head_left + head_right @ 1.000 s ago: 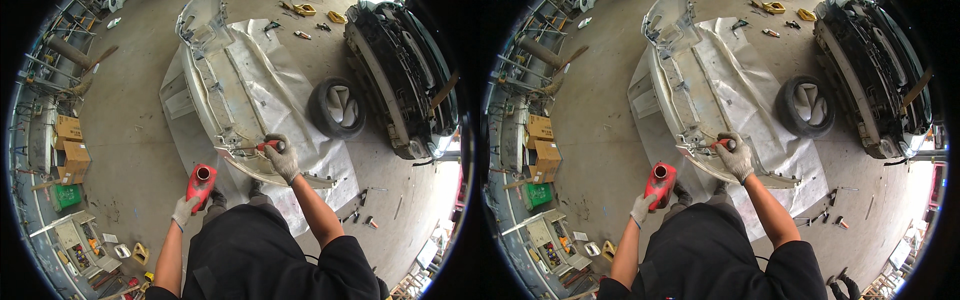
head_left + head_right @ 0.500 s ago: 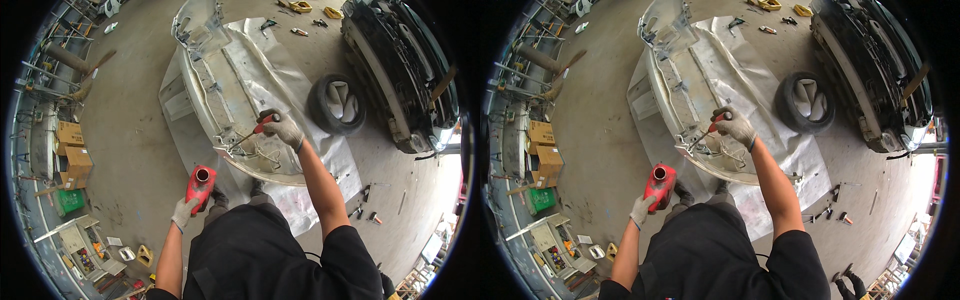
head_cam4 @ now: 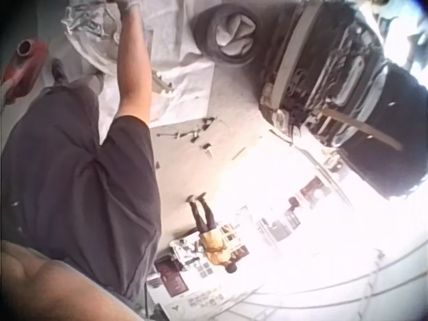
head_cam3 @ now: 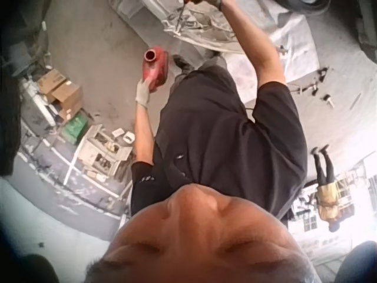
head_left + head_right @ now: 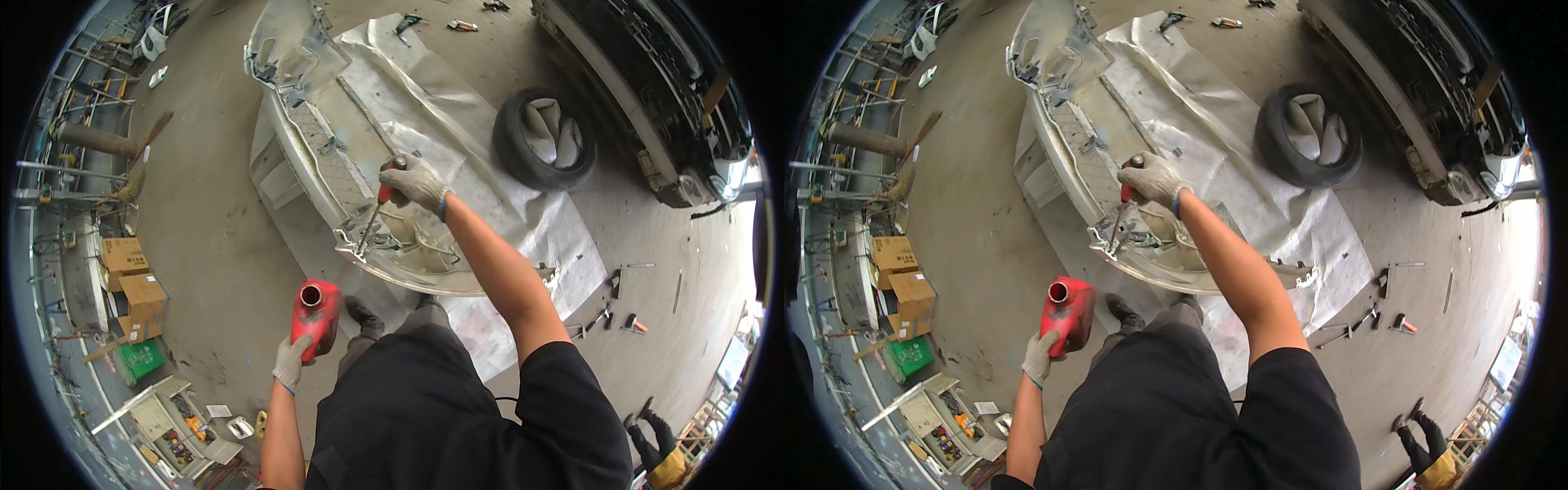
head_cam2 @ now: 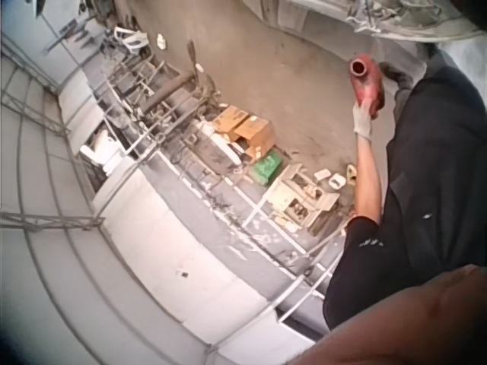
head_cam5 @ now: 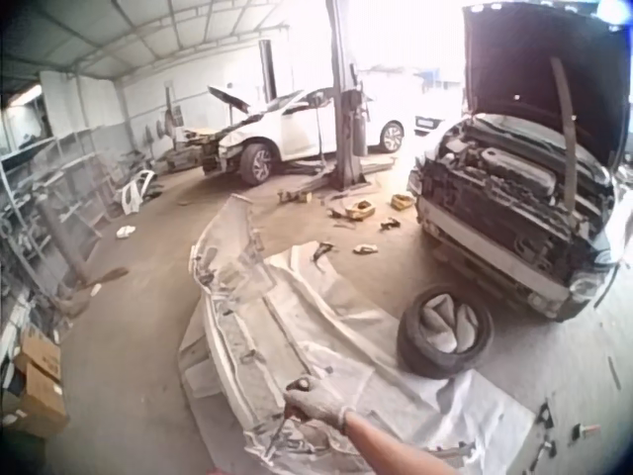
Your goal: The person uses a red fluid container and a long metal tool to apply liquid to a detached car bumper. They then lift and position the bumper against the front of a white car, aligning it with the frame. Finally, they reach into the engine bay to connect or adjust internal components.
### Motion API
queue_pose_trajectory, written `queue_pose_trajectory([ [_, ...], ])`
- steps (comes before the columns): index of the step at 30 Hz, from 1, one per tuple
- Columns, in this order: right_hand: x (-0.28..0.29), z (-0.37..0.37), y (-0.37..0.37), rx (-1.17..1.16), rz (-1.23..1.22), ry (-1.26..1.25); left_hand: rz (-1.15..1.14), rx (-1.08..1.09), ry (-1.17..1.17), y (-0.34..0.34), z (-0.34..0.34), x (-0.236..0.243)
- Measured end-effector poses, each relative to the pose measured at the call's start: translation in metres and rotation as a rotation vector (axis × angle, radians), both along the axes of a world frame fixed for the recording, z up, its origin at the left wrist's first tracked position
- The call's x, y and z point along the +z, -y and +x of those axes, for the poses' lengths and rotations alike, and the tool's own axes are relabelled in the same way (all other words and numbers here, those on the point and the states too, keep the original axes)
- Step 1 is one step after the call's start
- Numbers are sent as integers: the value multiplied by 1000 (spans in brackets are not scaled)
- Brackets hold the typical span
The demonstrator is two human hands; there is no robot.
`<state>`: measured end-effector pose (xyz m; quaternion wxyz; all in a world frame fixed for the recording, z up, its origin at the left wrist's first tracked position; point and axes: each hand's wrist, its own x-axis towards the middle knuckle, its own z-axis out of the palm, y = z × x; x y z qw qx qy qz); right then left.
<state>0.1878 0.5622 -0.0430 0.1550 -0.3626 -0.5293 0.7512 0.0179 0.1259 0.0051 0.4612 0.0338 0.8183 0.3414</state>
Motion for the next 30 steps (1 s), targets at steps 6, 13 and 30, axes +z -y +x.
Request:
queue_pose_trajectory([
  [6, -24, 25, -15, 220, 62, -304, -5, 5, 25, -15, 7, 8],
  [13, -33, 35, -19, -3, -109, 32, -7, -36, 28, -28, 8, 6],
  [30, -42, 68, -1, -93, -61, -77, 4, -35, -1, -46, 19, 14],
])
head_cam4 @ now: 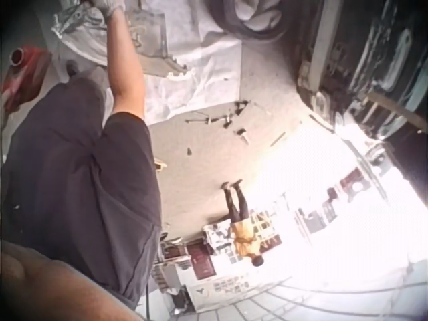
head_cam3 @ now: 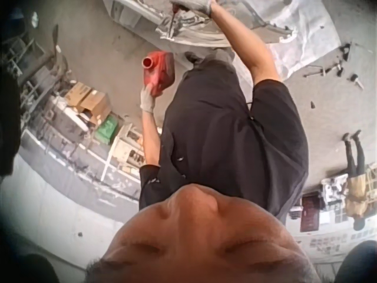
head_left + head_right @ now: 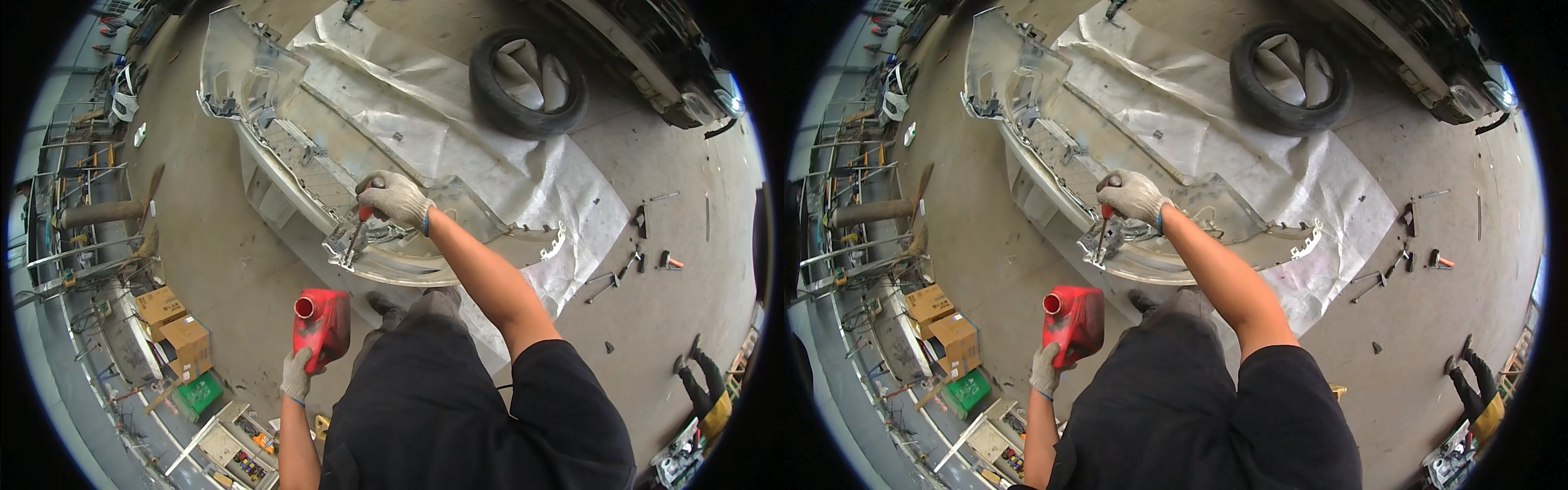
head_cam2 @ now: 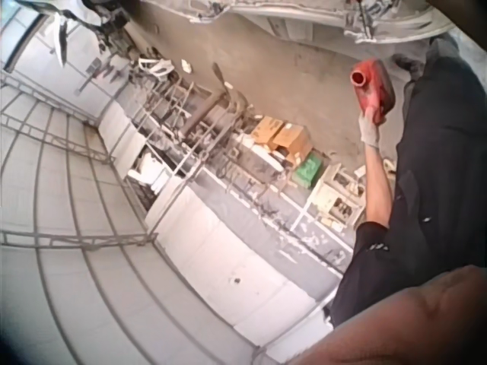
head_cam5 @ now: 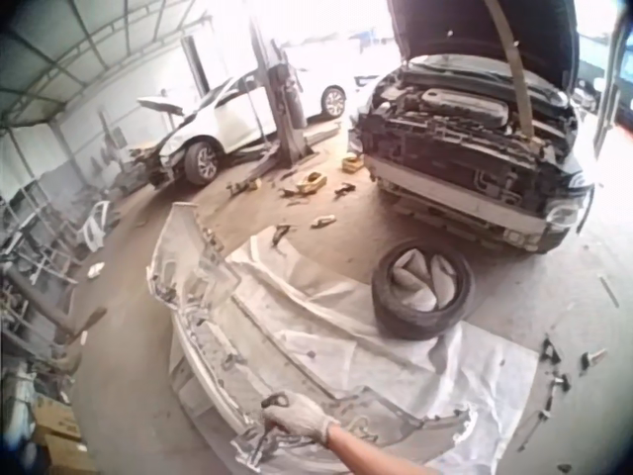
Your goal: The person uses a red fluid container and a long metal tool to apply liquid to a detached car bumper. They then lift and position the bumper against the front of a white car, aligning it with the frame. Finally, they reach into the engine bay to connect or adjust internal components.
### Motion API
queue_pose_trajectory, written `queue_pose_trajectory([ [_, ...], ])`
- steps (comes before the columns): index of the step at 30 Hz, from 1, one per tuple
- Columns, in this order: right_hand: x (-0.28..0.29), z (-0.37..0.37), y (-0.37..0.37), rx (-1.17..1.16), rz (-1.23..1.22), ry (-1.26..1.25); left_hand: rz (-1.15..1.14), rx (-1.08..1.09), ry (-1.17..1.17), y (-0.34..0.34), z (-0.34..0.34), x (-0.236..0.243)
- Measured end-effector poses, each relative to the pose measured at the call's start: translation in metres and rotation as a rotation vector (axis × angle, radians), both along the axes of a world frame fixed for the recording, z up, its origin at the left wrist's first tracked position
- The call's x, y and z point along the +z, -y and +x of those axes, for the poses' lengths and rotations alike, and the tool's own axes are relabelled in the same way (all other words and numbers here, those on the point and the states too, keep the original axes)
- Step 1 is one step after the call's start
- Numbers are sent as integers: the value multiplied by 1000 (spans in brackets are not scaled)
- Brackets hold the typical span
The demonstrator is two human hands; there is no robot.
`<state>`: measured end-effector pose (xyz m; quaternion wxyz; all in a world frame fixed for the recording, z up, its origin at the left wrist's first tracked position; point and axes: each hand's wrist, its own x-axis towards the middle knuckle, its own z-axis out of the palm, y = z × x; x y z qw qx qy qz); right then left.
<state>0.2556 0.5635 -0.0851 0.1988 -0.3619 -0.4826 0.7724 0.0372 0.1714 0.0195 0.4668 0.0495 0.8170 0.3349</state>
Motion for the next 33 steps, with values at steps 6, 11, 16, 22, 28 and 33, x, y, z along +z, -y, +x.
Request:
queue_pose_trajectory([
  [6, 9, 3, 7, -17, 24, 65, -22, 14, 17, 2, 3, 4],
  [11, -12, -5, 15, -6, 205, -25, -12, 49, 24, 17, -1, -1],
  [16, 33, 8, 17, -117, 39, -16, 38, 93, 36, 39, -5, -7],
  [22, 145, 14, 52, -30, 142, -175, 44, 88, -8, 78, -23, -20],
  [28, 226, -37, 146, 160, 215, -227, 110, 164, 3, 137, -42, -28],
  [33, 275, -100, 250, 279, 315, -141, 157, 78, -30, 204, -74, -29],
])
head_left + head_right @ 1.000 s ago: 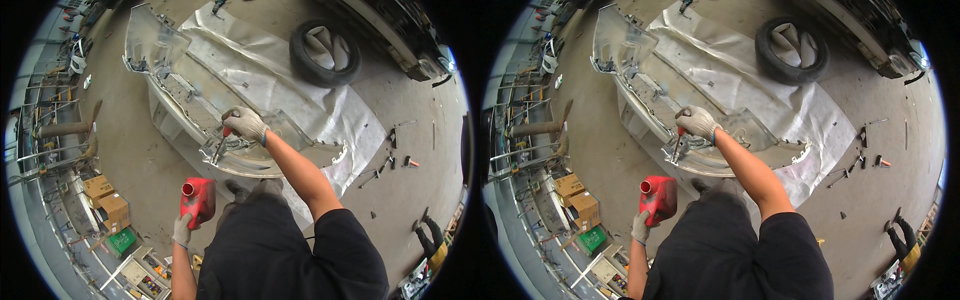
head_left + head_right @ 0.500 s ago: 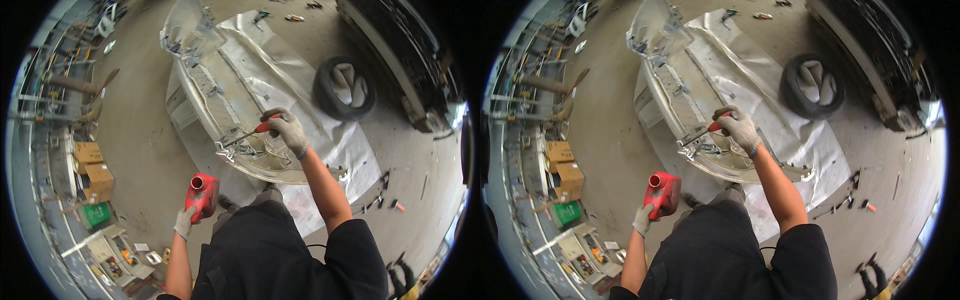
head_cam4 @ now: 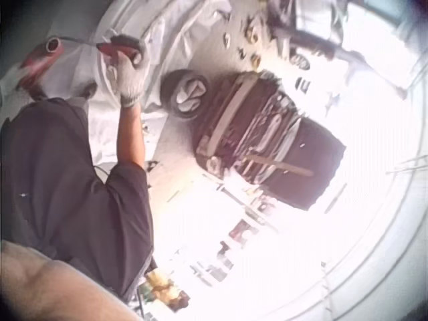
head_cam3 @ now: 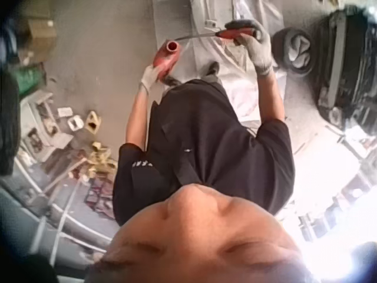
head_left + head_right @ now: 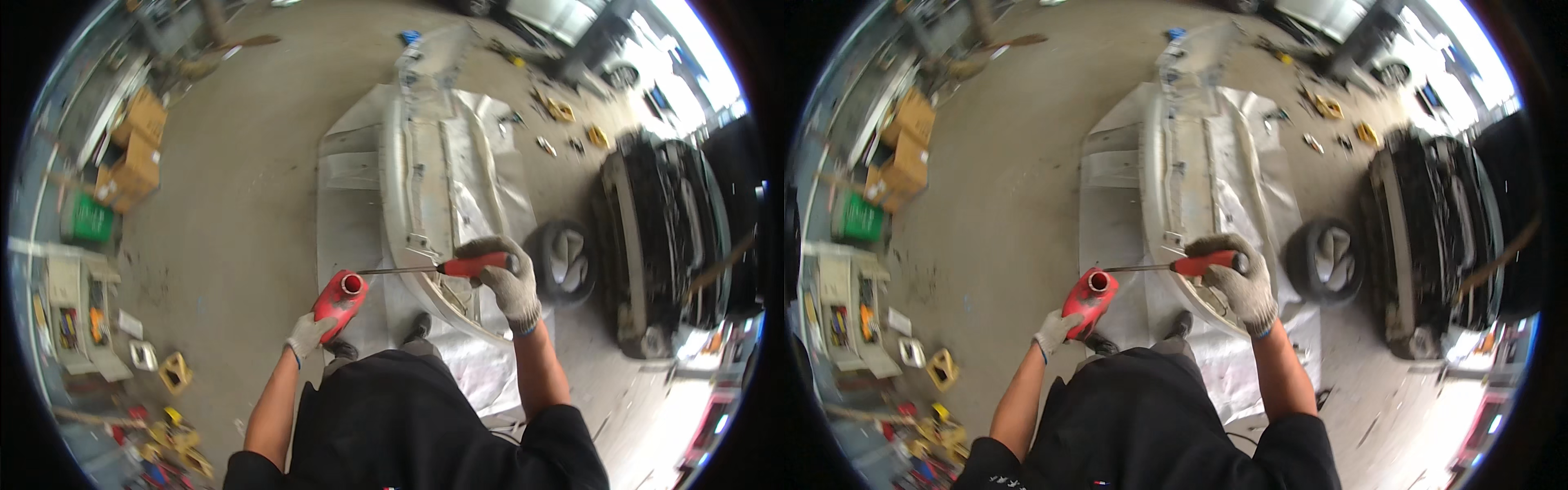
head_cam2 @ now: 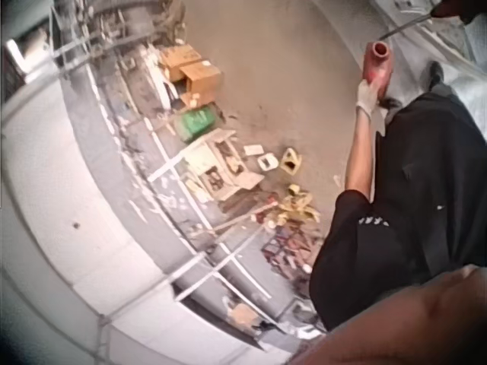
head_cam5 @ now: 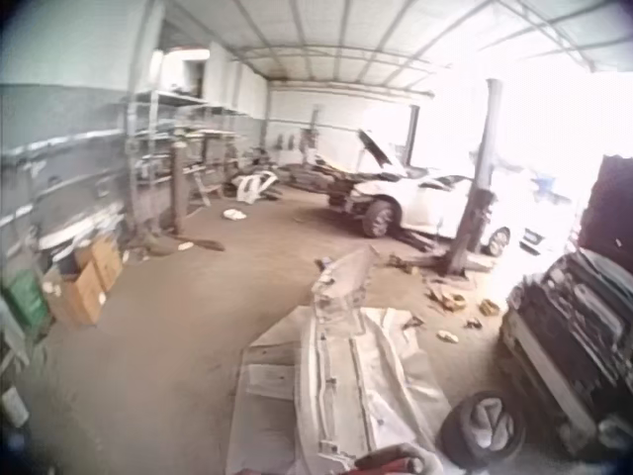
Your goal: The person uses a red fluid container and a long metal tool to apply liquid to a detached car bumper. They then lift and position the bumper against the front of a white car, aligning it with the frame. Finally, they reach into the engine bay to connect or adjust internal components.
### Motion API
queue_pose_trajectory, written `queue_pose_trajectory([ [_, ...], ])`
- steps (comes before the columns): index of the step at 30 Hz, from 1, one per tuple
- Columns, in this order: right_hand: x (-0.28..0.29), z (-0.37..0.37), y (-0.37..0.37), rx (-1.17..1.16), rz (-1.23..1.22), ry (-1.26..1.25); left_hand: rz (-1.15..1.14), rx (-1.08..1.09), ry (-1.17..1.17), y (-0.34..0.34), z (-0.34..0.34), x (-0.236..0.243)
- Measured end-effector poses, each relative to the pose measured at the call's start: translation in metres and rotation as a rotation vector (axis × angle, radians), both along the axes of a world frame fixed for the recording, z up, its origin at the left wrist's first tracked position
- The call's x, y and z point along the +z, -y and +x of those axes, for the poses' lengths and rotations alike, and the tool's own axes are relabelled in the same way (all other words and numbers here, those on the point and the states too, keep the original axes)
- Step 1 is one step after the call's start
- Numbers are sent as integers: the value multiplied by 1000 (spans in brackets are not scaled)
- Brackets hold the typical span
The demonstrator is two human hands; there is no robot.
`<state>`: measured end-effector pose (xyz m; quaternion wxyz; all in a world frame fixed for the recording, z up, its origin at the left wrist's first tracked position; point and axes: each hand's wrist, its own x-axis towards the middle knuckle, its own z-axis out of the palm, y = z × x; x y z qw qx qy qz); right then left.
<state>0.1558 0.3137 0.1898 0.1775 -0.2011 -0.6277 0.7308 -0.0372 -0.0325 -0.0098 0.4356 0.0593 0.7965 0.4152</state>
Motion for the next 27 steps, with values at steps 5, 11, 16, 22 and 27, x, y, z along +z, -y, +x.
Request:
queue_pose_trajectory([
  [5, 19, -64, 79, 138, 42, -23, -50, -54, -149, 59, -32, 6],
  [11, 3, -149, 184, 337, 322, 117, 334, 224, -110, 162, -60, -79],
  [16, -49, -243, 286, 488, 506, 344, 354, 413, 18, 202, -74, 23],
  [22, -41, -346, 346, 678, 384, 173, 252, 643, 38, 281, -119, 12],
  [27, -64, -452, 309, 511, 61, -27, 316, 927, 26, 335, -179, 5],
])
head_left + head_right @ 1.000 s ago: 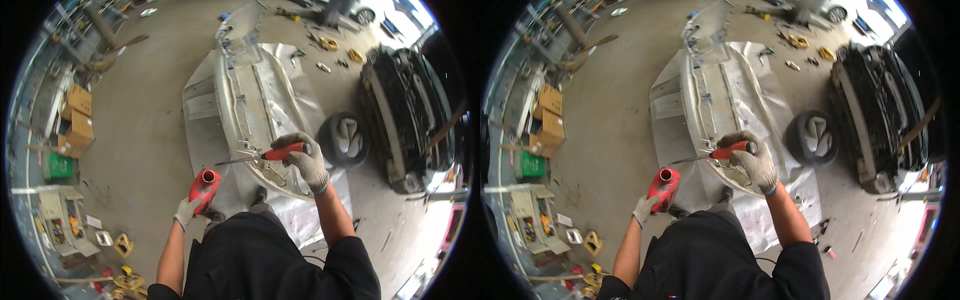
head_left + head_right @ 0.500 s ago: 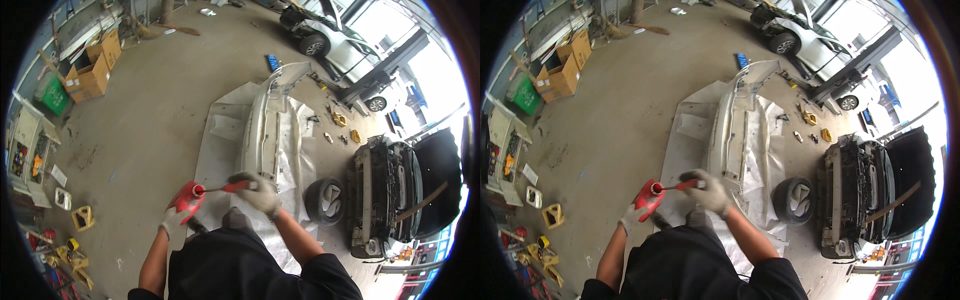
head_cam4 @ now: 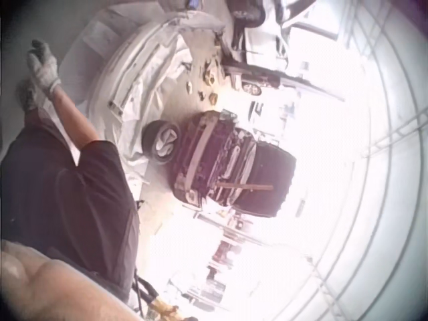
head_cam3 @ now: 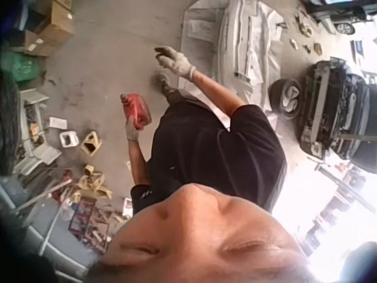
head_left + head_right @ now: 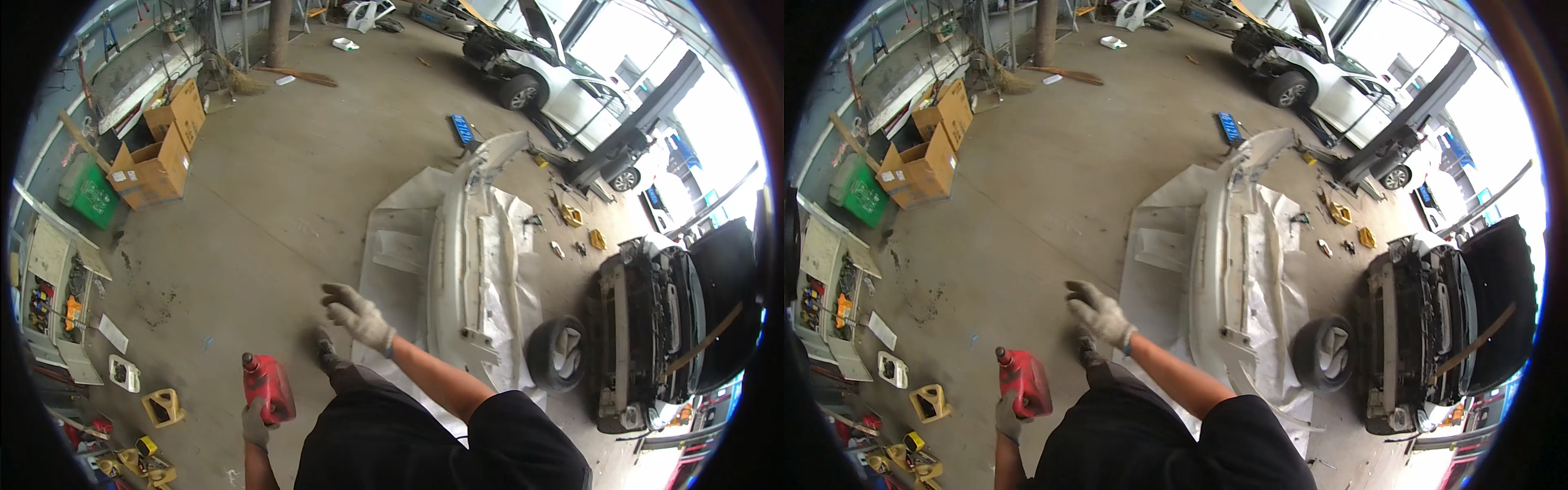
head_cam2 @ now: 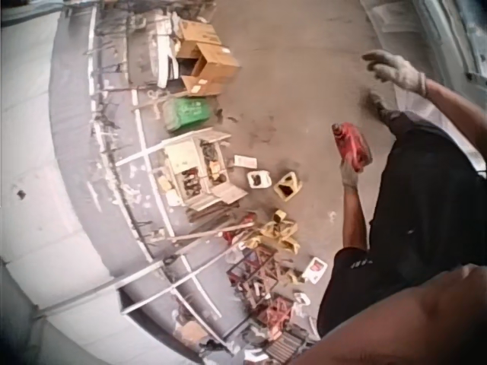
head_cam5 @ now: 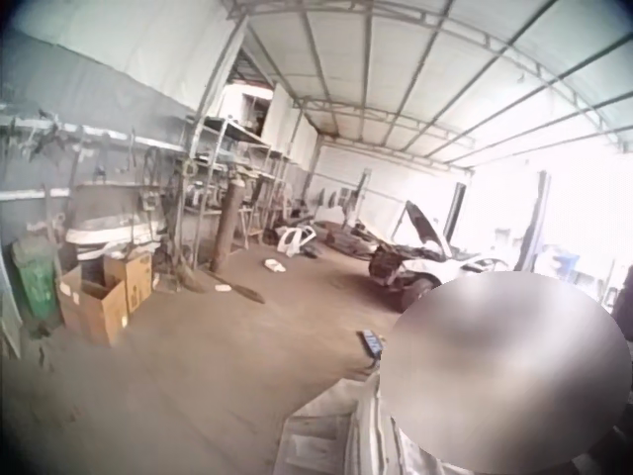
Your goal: The person uses a red fluid container and a long metal tool to apply liquid to a detached car bumper. They then lift and position the bumper against the front of a white car, aligning it with the frame. Finally, they reach into the engine bay to connect or adjust internal components.
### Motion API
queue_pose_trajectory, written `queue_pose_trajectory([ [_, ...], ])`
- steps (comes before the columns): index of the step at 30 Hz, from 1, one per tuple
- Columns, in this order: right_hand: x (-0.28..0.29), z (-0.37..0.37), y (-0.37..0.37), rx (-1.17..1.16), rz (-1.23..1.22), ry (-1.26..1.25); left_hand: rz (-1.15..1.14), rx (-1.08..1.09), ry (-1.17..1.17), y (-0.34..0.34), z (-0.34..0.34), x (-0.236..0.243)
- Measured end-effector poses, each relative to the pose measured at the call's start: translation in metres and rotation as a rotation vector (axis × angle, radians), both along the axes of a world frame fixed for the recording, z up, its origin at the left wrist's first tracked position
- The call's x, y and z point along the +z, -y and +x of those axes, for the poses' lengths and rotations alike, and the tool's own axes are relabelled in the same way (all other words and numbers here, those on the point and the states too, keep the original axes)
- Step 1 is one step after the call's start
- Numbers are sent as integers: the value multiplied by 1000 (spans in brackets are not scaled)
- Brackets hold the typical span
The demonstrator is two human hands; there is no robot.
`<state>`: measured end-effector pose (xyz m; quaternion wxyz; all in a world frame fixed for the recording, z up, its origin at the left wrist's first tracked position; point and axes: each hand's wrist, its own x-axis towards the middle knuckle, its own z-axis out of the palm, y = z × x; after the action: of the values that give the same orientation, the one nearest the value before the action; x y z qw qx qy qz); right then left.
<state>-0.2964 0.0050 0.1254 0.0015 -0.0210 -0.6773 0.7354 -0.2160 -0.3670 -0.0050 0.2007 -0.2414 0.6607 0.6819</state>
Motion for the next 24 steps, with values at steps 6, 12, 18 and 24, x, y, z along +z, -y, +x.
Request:
queue_pose_trajectory([
  [6, -63, -117, 6, -1, 0, 368, 308, 390, -8, 109, -94, -75],
  [12, -26, -236, 42, 233, 372, 499, 167, 547, 625, 189, -208, -62],
  [18, -17, -331, 91, 367, 980, 629, 836, 582, 363, 299, -280, -256],
  [24, -101, -386, 181, 503, 1165, 805, 655, 780, 489, 411, -393, -275],
])
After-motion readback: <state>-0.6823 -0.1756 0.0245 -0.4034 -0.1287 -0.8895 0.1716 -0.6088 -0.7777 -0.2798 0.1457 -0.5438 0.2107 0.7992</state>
